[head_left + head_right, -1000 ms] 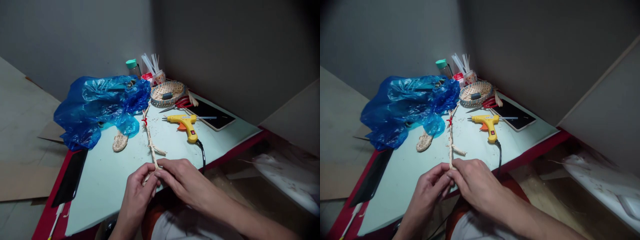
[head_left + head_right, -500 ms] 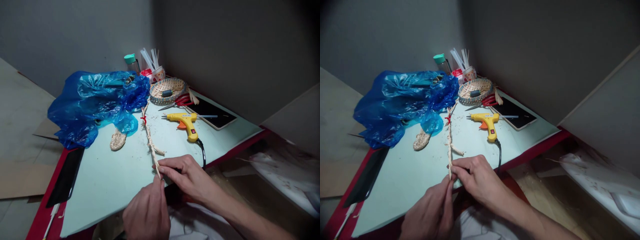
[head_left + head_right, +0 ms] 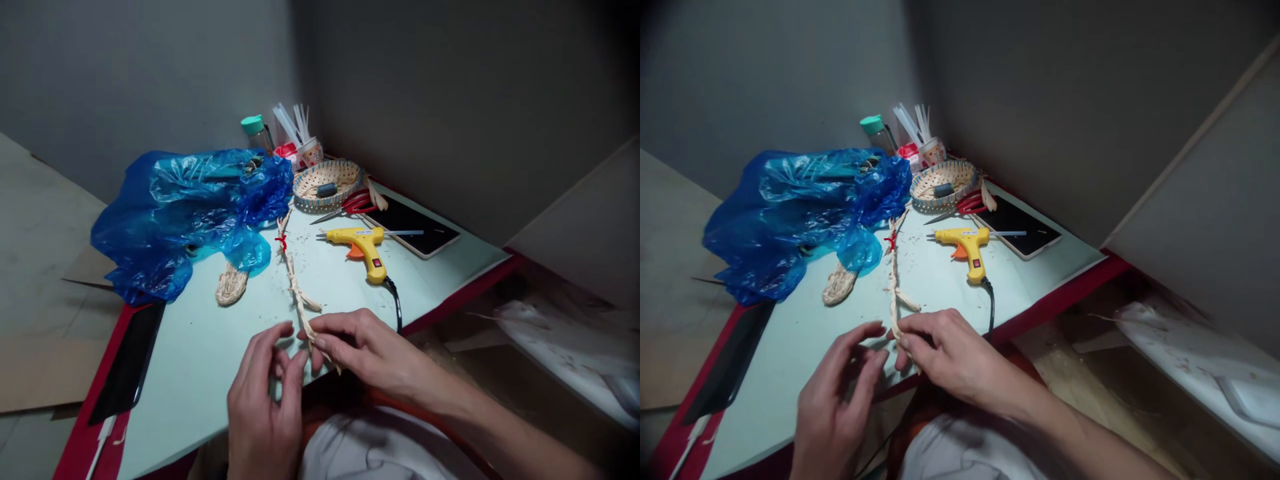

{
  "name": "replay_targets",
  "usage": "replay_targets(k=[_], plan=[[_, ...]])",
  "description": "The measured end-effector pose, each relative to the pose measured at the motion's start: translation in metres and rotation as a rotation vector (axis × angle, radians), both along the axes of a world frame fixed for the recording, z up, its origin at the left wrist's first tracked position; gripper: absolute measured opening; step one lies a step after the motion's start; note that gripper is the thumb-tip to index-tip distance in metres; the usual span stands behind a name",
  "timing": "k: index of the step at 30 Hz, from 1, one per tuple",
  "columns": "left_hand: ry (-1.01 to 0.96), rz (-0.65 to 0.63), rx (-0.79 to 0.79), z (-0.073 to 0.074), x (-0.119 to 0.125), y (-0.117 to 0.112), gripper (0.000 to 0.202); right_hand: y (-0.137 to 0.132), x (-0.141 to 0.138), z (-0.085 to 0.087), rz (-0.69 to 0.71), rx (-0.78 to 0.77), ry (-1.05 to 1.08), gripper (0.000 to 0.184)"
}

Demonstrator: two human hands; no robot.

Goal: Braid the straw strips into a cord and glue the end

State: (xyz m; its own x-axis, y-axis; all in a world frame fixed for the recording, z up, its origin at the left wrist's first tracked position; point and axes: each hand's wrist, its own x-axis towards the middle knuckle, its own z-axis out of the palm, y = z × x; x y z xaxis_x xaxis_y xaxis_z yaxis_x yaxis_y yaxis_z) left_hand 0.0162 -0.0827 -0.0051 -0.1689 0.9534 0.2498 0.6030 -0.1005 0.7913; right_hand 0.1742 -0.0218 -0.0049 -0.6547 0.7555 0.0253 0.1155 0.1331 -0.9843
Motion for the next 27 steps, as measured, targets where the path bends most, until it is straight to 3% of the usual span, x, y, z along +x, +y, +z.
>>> replay_targets(k=[3, 5, 10, 15, 19, 22, 27], plan=[[-0.413, -0.186, -0.476, 0.008, -0.003, 0.019, 0.030, -0.001, 0.002, 0.001, 0.001, 0.033, 0.028, 0.022], [-0.546, -0.263, -0.594, 0.010, -0.004, 0.028, 0.027, -0.003, 0.003, 0.000, -0.020, 0.083, 0.008, 0.021], [-0.598, -0.220, -0.629, 0.010, -0.004, 0.034, 0.024, -0.008, 0.006, -0.001, -0.049, 0.091, -0.029, 0.009], [-0.612, -0.129, -0.593, 0.007, -0.005, 0.031, 0.024, -0.010, 0.008, 0.003, -0.043, 0.127, -0.094, 0.009], [-0.547, -0.188, -0.595, 0.007, -0.012, 0.030, 0.025, -0.007, 0.012, 0.005, -0.051, 0.201, -0.232, 0.016], [-0.505, -0.267, -0.634, 0.010, -0.016, 0.031, 0.026, -0.007, 0.012, 0.002, -0.102, 0.318, -0.309, 0.020], [-0.364, -0.298, -0.642, 0.009, -0.010, 0.030, 0.029, -0.020, 0.003, -0.004, -0.320, 0.615, -0.319, 0.019]])
